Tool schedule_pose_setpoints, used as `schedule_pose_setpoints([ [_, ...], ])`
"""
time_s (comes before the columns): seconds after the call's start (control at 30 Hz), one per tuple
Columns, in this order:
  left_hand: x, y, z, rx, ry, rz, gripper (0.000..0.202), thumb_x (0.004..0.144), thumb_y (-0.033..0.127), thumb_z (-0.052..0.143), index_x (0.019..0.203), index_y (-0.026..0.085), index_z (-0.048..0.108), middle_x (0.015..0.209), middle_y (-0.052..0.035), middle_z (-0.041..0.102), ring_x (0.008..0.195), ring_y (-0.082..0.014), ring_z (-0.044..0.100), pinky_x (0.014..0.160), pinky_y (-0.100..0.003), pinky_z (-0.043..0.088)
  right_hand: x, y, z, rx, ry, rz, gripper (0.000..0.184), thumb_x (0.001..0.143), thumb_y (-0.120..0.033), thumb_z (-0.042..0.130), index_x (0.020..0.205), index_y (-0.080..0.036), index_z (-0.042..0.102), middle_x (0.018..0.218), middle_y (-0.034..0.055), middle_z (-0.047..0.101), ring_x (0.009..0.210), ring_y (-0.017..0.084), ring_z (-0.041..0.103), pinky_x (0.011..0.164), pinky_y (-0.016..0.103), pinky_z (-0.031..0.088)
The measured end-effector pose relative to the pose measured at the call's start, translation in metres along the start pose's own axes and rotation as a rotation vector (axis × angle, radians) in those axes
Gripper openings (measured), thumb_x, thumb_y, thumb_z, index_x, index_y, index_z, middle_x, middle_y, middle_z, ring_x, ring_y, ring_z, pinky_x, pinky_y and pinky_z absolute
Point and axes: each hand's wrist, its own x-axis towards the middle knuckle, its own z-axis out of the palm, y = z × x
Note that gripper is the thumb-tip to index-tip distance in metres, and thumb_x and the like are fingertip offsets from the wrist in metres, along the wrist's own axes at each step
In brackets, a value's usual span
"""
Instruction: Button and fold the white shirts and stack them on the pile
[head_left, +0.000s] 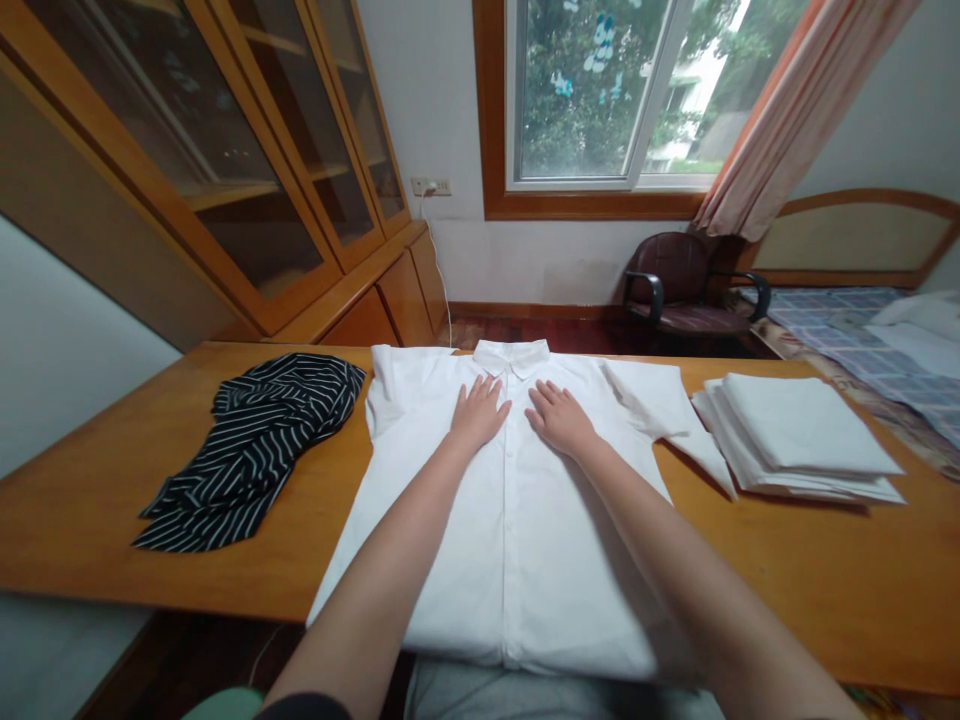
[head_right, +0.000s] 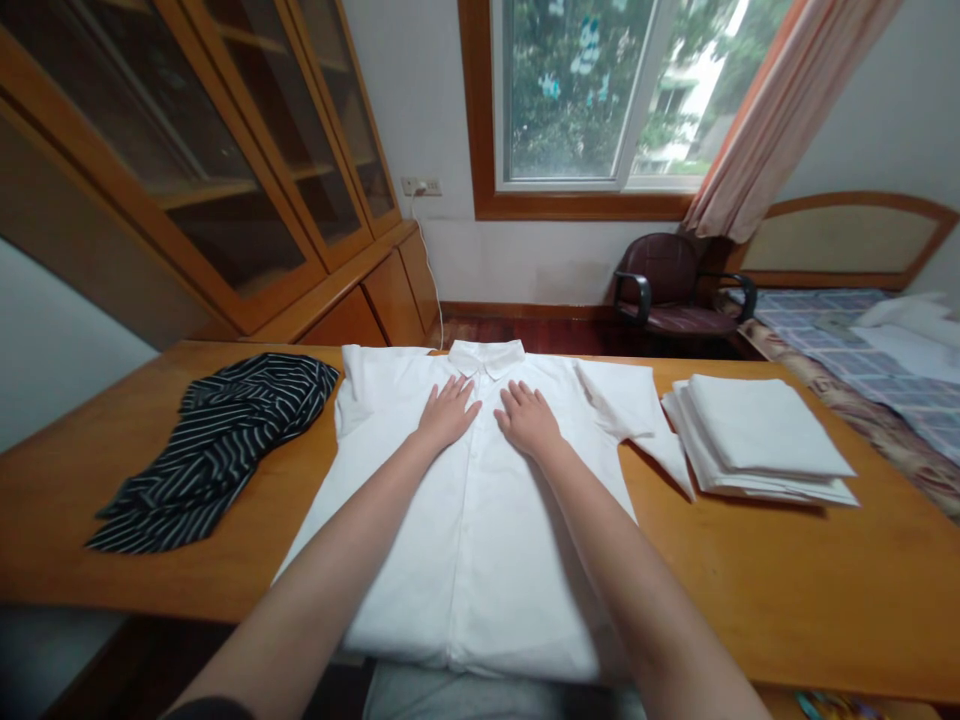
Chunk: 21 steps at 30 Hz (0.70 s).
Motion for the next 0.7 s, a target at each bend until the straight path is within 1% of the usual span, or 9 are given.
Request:
schedule_pose_setpoints([
  [0.07, 0.003, -0.003, 0.005, 0.006, 0.016, -0.008, 0.063, 0.103, 0.054, 0.026, 0.157, 0.023, 0.033, 0.165, -0.0069, 0.028, 0.155, -0.0269, 0.020, 0.125, -0.054, 0.015, 0.006, -0.006, 0.003, 0.017, -0.016, 0.001, 0.058, 0.104, -0.048, 0.036, 0.152, -0.018, 0.043, 0.164, 0.0113, 0.031, 0.151, 0.029, 0.028, 0.121, 0.049, 0.023],
  [0.13, 0.003, -0.011, 0.006, 0.014, 0.024, -0.019, 0.065, 0.102, 0.057, 0.024, 0.158, 0.025, 0.031, 0.166, -0.0055, 0.025, 0.155, -0.0262, 0.018, 0.126, -0.054, 0.013, 0.009, -0.002, 0.004, 0.019, -0.028, 0.022, 0.059, 0.104, -0.050, 0.035, 0.153, -0.019, 0.041, 0.165, 0.0112, 0.029, 0.152, 0.029, 0.026, 0.122, 0.049, 0.021],
  [0.23, 0.004, -0.025, 0.005, 0.023, 0.025, -0.050, 0.066, 0.102, 0.057, 0.021, 0.158, 0.024, 0.031, 0.167, -0.0052, 0.023, 0.155, -0.0258, 0.017, 0.125, -0.054, 0.013, 0.009, 0.023, 0.001, 0.003, -0.045, 0.097, 0.061, 0.104, -0.051, 0.034, 0.154, -0.018, 0.040, 0.165, 0.0131, 0.026, 0.152, 0.030, 0.025, 0.122, 0.048, 0.021],
  [0.37, 0.007, -0.038, 0.004, 0.018, 0.015, -0.113, 0.064, 0.103, 0.053, 0.021, 0.158, 0.022, 0.033, 0.167, -0.0071, 0.021, 0.155, -0.0265, 0.018, 0.125, -0.055, 0.014, 0.005, 0.063, -0.004, -0.048, -0.058, 0.204, 0.064, 0.103, -0.050, 0.032, 0.154, -0.011, 0.039, 0.164, 0.0172, 0.027, 0.152, 0.030, 0.024, 0.122, 0.045, 0.022],
  [0.43, 0.010, -0.043, 0.006, 0.011, 0.031, -0.143, 0.063, 0.103, 0.050, 0.022, 0.158, 0.022, 0.033, 0.167, -0.0080, 0.021, 0.155, -0.0269, 0.018, 0.125, -0.055, 0.014, 0.004, 0.076, -0.004, -0.062, -0.064, 0.222, 0.066, 0.103, -0.050, 0.032, 0.154, -0.008, 0.038, 0.164, 0.0181, 0.026, 0.152, 0.030, 0.025, 0.122, 0.043, 0.023],
  [0.53, 0.014, -0.048, 0.009, 0.003, 0.057, -0.166, 0.061, 0.102, 0.049, 0.024, 0.158, 0.023, 0.033, 0.167, -0.0078, 0.023, 0.155, -0.0272, 0.019, 0.125, -0.056, 0.015, 0.003, 0.082, -0.004, -0.072, -0.061, 0.227, 0.067, 0.103, -0.049, 0.030, 0.154, -0.007, 0.037, 0.164, 0.0177, 0.027, 0.152, 0.029, 0.026, 0.122, 0.042, 0.023],
  [0.63, 0.014, -0.049, 0.010, 0.010, 0.066, -0.174, 0.060, 0.102, 0.049, 0.027, 0.157, 0.027, 0.035, 0.167, -0.0058, 0.025, 0.155, -0.0273, 0.019, 0.124, -0.056, 0.015, 0.003, 0.080, -0.003, -0.085, -0.047, 0.237, 0.065, 0.103, -0.048, 0.031, 0.154, -0.008, 0.039, 0.164, 0.0171, 0.029, 0.152, 0.029, 0.027, 0.122, 0.043, 0.025],
  [0.7, 0.012, -0.047, 0.009, 0.019, 0.069, -0.160, 0.057, 0.102, 0.047, 0.028, 0.156, 0.028, 0.037, 0.166, -0.0049, 0.027, 0.154, -0.0282, 0.020, 0.124, -0.057, 0.016, 0.002, 0.076, -0.002, -0.087, -0.035, 0.245, 0.063, 0.103, -0.046, 0.032, 0.153, -0.010, 0.040, 0.163, 0.0163, 0.030, 0.151, 0.031, 0.028, 0.121, 0.045, 0.026],
])
